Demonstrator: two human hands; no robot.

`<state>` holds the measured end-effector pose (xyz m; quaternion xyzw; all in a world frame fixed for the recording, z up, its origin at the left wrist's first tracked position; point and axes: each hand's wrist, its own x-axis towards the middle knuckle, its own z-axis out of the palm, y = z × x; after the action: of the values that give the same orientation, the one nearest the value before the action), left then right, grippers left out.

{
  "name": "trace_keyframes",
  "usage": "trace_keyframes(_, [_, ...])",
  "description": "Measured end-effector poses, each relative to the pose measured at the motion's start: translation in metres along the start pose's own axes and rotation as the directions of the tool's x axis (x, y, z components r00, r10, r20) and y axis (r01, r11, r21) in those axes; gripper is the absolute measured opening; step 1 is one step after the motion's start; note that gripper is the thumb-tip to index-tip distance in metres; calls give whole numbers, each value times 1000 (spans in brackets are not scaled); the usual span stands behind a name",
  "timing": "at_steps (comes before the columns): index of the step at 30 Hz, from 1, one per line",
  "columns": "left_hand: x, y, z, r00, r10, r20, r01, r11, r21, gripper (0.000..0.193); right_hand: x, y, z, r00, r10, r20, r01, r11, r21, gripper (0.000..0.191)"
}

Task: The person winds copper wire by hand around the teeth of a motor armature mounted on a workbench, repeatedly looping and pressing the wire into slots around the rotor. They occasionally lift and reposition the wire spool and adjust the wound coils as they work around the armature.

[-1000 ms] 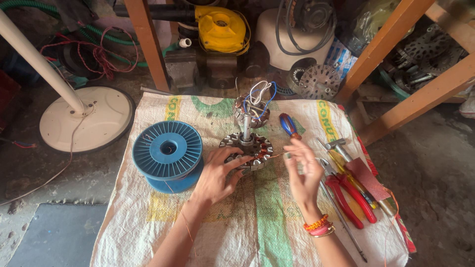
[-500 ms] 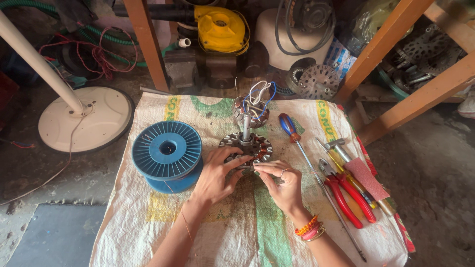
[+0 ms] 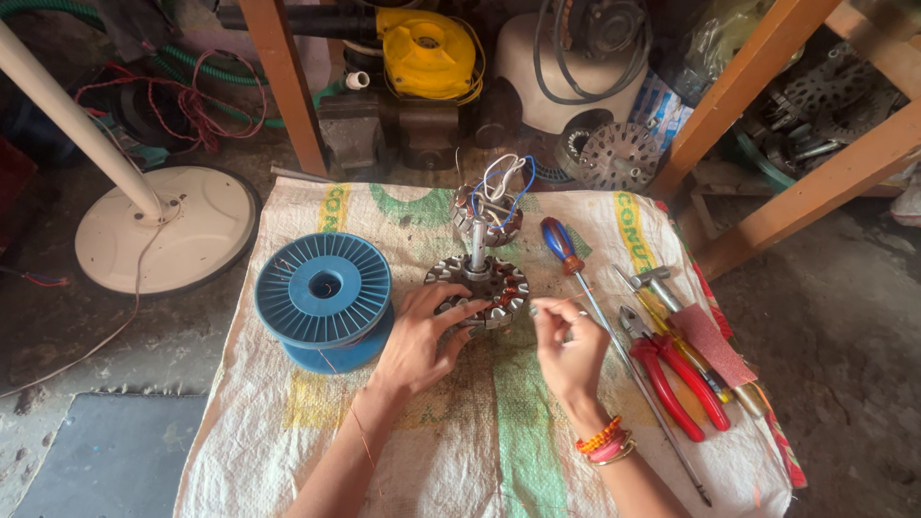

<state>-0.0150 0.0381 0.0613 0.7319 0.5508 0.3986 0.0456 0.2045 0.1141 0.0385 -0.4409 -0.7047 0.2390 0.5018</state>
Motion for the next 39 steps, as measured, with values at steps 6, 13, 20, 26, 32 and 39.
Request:
trace_keyframes(6, [0,-1,1,1000,25,-11,-24,1000,3,49,8,-4,-15,955,-37,-295,55,997,55,15])
trace_keyframes(13, [1,3,-2,1000,6,-5,-6,1000,-14,49,13,-3,-15,974,-11,-226,72,962,262,17])
trace_keyframes(20, [1,4,-5,1000,7,-18,-7,1000,-16,50,6,-14,-7,980,-167,107,155,982,111,23])
trace_keyframes(26, [1,2,1,1000,11,-13,-11,1000,5,49,1,-17,-5,990,-106,91,96,990,101,16])
trace_keyframes(32, [1,-1,3,1000,18,-11,-18,1000,7,48,-3,-5,-1,977,-133,168,77,948,308,15])
trace_keyframes(39, [0,-1,1,1000,0,-17,0,1000,-22,46,-4,4,2,871,-72,486,-171,884,436,9])
